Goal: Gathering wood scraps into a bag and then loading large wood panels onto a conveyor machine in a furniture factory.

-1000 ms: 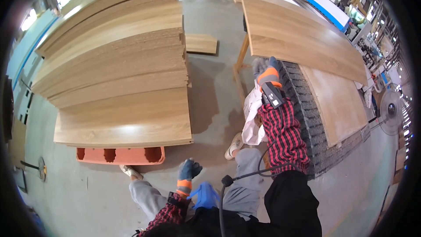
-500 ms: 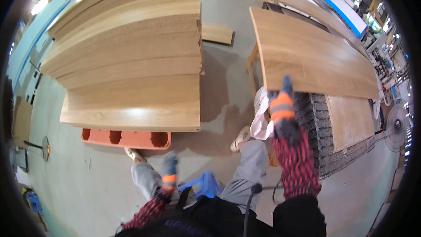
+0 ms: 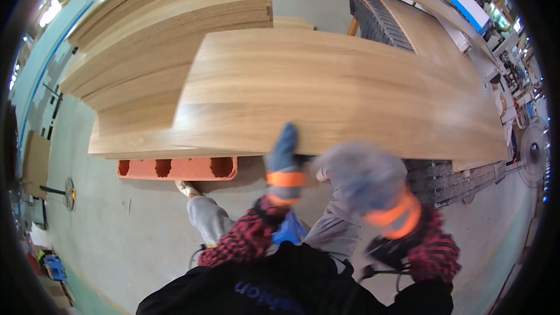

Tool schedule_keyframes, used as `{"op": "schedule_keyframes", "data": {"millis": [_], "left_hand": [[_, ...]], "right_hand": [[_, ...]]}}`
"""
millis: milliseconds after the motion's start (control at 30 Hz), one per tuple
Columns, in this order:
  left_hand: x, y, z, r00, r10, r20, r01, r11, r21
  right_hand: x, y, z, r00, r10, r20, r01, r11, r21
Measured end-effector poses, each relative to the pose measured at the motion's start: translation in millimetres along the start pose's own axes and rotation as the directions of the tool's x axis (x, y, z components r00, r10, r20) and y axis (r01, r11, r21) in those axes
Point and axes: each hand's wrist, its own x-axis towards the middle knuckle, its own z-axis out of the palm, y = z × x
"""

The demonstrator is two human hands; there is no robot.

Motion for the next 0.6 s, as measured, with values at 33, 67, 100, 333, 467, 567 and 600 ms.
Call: {"op": "schedule_keyframes", "data": {"millis": [33,67,100,333,467,567,600], "left_hand": [[0,26,-17,0.992,-0.034,-0.121,0.032,0.999,-0.022],[-3,55,-26,0.976,-0.099,-0.195,0.082,0.992,-0.091],[2,75,-63,0.982,-0.042,-0.185,0.014,0.988,-0.153],[71,80,-282,0.937,-0.168,-0.305,0.006,0.884,-0.468],[102,93,-448,0.814,0.142,-0.563,-0.237,0.966,-0.099],[122,114,-452,0.935,-0.017,-0.355,-0.044,0.986,-0.164],[123,145,-500,0.934,0.005,-0.358,-0.045,0.994,-0.104]], "right_hand": [[6,-1,8,0.995,-0.076,0.060,0.081,0.992,-0.092],[27,48,-65,0.976,-0.206,-0.073,0.172,0.930,-0.324],[44,61,-109,0.950,-0.311,-0.017,0.164,0.546,-0.822],[-102,238,-506,0.928,0.117,-0.354,-0.329,-0.188,-0.925],[-96,269,-478,0.743,0.278,-0.609,-0.668,0.256,-0.699],[-102,218,-456,0.623,0.453,-0.638,-0.759,0.153,-0.633],[-91,222,-430,0.661,0.434,-0.612,-0.725,0.160,-0.670]]}}
